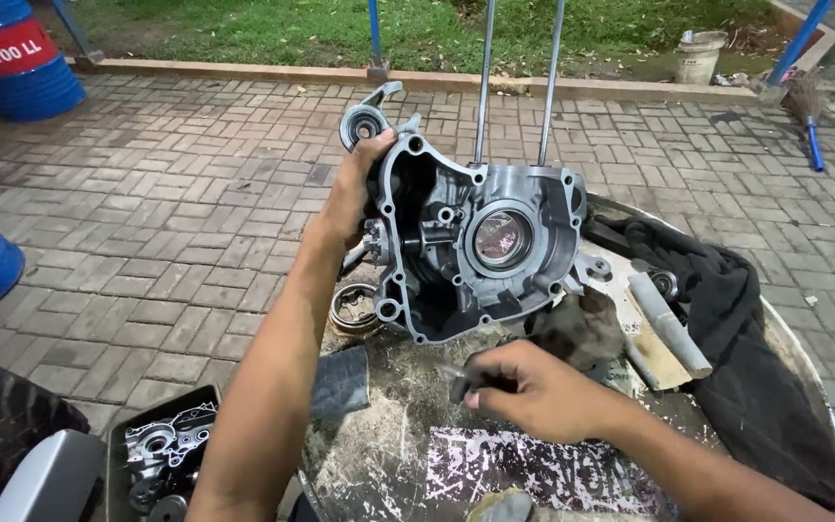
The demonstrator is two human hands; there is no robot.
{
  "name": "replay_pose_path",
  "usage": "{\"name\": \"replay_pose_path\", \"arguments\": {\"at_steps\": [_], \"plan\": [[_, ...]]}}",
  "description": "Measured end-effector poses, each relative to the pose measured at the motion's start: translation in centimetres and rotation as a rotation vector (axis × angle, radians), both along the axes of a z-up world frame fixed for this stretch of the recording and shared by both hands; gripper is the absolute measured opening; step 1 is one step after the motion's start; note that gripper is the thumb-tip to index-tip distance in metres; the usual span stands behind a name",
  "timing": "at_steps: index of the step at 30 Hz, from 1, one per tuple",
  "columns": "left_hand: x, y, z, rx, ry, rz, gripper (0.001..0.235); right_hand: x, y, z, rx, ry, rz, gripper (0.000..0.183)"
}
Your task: The person uses a small metal tool to scrape and clean the interior surfaces of a disassembled engine case. They rotate the case to access different areas and continue scraping debris from the inner walls and bearing housing.
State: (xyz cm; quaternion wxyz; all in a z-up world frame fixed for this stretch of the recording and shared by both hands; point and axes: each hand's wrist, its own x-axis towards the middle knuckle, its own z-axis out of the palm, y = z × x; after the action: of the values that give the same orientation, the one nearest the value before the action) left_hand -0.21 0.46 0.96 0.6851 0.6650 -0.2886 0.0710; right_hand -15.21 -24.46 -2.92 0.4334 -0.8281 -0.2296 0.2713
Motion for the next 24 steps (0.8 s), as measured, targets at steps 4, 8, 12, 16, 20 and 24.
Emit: {"name": "replay_pose_path", "arguments": {"at_steps": [4,8,12,16,20,24], "plan": [[0.6,0.1,-0.3,-0.002,0.011,0.01,0.054,0.1,-1.2,0.3,-0.195,-0.294,0.26,0.021],[0.1,-0.2,0.2,-0.054,0.169,0.068,0.046,-0.9,-1.6,3.8,-0.206,-0.306,0.203,0.029],[0.4,-0.5,0.0,-0.012,-0.015,-0.011,0.049,-0.4,-3.4,5.7,-0.055,-0.623,0.076,0.023],[0.3,-1.0,0.2,-0.008,-0.017,0.052,0.035,0.9,-5.5,5.6,-0.159,-0.722,-0.238,0.031],[0.4,-1.0,0.0,0.029,-0.074,-0.009,0.047,0.1,-5.0,6.0,-0.146,-0.793,-0.4,0.04],[-0.3,-1.3,0.6,-0.012,-0.034,0.012,0.039,0.0,-4.7,5.5,-0.144,-0.958,-0.389,0.046]]}}
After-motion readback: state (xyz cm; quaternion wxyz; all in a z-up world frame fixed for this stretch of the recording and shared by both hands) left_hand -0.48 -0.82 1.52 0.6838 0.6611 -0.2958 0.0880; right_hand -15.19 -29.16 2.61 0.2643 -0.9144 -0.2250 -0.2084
